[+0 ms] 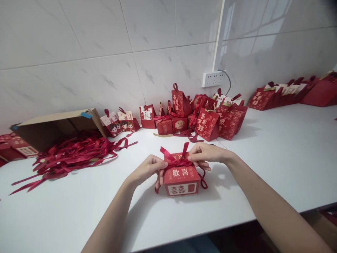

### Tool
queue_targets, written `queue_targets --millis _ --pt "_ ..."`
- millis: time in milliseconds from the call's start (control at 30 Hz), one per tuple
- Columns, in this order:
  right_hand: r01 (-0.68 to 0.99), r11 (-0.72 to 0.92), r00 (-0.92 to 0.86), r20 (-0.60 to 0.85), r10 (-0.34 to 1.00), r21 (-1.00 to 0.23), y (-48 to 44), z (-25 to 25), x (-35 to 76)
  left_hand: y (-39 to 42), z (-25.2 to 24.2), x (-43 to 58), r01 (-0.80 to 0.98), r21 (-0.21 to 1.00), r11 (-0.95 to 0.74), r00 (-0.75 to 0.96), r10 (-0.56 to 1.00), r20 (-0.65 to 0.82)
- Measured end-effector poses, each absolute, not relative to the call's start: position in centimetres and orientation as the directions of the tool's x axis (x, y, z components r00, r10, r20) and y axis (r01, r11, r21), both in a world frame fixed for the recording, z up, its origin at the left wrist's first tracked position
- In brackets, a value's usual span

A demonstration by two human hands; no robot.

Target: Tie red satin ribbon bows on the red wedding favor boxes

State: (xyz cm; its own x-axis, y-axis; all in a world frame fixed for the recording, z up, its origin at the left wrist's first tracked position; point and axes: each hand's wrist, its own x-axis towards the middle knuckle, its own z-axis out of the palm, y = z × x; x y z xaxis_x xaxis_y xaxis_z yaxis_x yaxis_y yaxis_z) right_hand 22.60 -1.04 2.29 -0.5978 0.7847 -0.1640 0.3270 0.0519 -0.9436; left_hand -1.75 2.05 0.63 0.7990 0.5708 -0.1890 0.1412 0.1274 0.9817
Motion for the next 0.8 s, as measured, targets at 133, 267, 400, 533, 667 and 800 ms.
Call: queue_targets --millis 133,267,400,533,667,800 --pt "0.262 0.051 -0.626 -0.129 0.769 -0.964 -0.6 1.8 22.7 2.1 0.4 -1.8 0.125 0.984 0.131 0.806 0.564 -0.177" --pt "0.194 0.038 -0.644 -0.099 0.759 -0.980 -0.1 1.1 22.7 2.2 0.1 -1.7 0.095 0.988 0.122 0.814 0.561 -0.148" --pt "0.149 0.025 -0.654 -0.079 0.752 -0.989 0.3 0.4 22.7 2.5 -0.2 -1.7 0.065 0.991 0.120 0.825 0.552 -0.121" --pt "0.102 -0.008 -0.652 -0.073 0.755 -0.995 0.5 -0.1 22.7 2.6 -0.5 -1.6 0.049 0.992 0.118 0.831 0.547 -0.106" --pt "0.060 -0.007 -0.658 -0.045 0.752 -0.998 0.7 -0.6 22.7 2.7 -0.6 -1.7 0.052 0.993 0.103 0.834 0.542 -0.100" --pt "0.029 0.019 -0.670 -0.005 0.742 -0.999 0.9 -0.9 22.8 2.8 -0.9 -1.8 0.060 0.993 0.097 0.835 0.540 -0.104"
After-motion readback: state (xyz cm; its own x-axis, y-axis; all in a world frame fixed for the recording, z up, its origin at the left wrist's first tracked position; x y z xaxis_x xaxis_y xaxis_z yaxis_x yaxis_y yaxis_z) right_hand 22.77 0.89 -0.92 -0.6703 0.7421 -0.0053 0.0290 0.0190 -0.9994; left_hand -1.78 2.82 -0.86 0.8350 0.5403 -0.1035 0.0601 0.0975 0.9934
